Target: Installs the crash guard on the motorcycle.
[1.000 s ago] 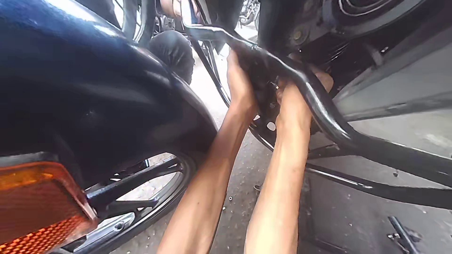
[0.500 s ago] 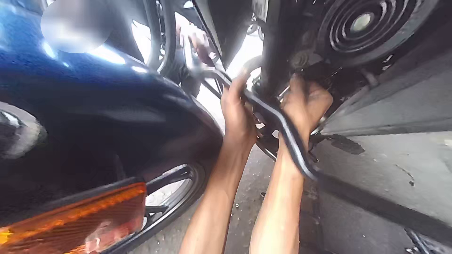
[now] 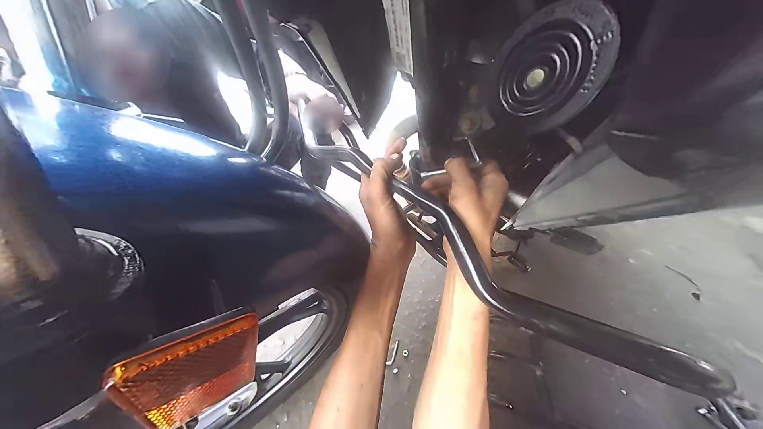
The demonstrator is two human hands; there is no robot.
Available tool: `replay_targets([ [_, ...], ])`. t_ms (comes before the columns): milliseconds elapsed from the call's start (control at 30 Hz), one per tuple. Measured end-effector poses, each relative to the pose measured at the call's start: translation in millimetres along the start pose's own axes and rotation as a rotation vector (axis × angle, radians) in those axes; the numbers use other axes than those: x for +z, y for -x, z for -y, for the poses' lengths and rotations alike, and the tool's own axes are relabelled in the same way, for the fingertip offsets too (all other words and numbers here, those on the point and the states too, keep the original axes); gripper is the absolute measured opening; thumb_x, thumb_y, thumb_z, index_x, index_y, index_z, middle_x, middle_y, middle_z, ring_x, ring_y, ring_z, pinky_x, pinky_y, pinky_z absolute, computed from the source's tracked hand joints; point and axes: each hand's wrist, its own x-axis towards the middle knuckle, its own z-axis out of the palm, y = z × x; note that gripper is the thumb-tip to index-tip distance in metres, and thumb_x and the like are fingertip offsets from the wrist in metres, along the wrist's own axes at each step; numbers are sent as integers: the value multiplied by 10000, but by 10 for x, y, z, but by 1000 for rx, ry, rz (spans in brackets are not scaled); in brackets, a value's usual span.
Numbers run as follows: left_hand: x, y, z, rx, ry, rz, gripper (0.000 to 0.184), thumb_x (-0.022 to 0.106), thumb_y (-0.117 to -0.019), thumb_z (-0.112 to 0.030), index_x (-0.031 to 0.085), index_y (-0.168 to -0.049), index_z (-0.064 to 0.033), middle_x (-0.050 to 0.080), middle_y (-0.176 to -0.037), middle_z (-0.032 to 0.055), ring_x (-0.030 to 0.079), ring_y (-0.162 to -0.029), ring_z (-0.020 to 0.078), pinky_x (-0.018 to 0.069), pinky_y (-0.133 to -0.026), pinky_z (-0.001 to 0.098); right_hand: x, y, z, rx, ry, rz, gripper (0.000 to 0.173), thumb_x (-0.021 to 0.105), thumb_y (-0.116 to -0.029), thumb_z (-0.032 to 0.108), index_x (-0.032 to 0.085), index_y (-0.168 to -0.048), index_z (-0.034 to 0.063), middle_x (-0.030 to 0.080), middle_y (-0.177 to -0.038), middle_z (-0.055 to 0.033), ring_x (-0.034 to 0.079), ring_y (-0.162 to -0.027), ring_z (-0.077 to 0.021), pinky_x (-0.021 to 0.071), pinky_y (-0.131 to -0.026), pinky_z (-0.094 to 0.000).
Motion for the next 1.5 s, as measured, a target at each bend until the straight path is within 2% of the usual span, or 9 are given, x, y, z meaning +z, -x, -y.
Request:
replay_targets([
  [300,-25,-8,31,18,-19,24,258,487,-989,-169,643,-1126,-16,700,-1174,102,638,-1133,178,510,-958,371,82,168,-277,-119,-407,-200,69,440,-1030,17,494,-1063,43,674,-741,-52,686,-635,-140,606,-613,-286],
  [533,-98,-92,98,117,-148,63,313,367,-1051,-181,597,-1114,21,714,-1098,129,665,-1072,179,523,-957,366,223,881,-436,-116,-68,-462,174,553,-1029,75,549,-1187,3,645,-916,-57,669,-791,-132,602,-724,-314],
  [633,-98,-80,116,96,-207,58,314,355,-1083,-205,561,-1109,31,679,-1030,140,652,-996,186,534,-891,359,-34,1356,-710,-23,96,-436,62,492,-1060,80,503,-1064,19,639,-779,-55,614,-585,-111,543,-529,-263],
  [833,-31,-30,30,68,-178,20,225,345,-1096,-137,499,-1153,17,572,-960,153,606,-936,229,533,-896,398,-906,2206,-1304,788,733,252,331,555,-1042,181,515,-1278,-48,698,-946,-175,703,-790,-282,591,-751,-486],
  [1000,2,-20,17,28,-128,18,266,375,-1109,-188,487,-1205,34,601,-958,170,635,-930,244,551,-883,396,-1293,2666,-1540,1301,655,965,218,576,-1045,187,599,-1135,-10,715,-855,-90,672,-672,-145,554,-629,-314],
  [1100,-35,-10,18,0,-139,33,279,384,-1093,-201,489,-1215,27,645,-1005,172,649,-985,246,542,-905,409,-1197,2741,-1569,1159,1064,799,331,617,-1003,309,673,-1150,18,719,-1023,-152,699,-900,-277,553,-810,-498],
  [1233,-61,-31,30,3,-179,72,308,377,-1086,-249,538,-1168,0,696,-1004,114,659,-974,195,533,-866,381,-1093,2803,-2075,642,1307,616,415,683,-900,125,693,-1315,145,537,-1478,-182,479,-1374,-399,412,-1095,-602],
  [1367,-91,-10,33,37,-194,96,325,380,-1085,-261,557,-1144,5,714,-1000,119,674,-982,198,536,-877,393,-1132,3014,-2438,446,1356,607,251,679,-898,73,755,-1135,111,586,-1426,-136,514,-1337,-347,411,-1106,-529],
  [1500,-61,5,33,21,-179,81,300,406,-1060,-240,556,-1153,3,700,-1035,118,658,-1014,191,520,-905,383,-1069,3011,-2392,388,1298,325,256,576,-976,68,674,-1199,-8,620,-1354,-186,558,-1298,-360,437,-1076,-539],
])
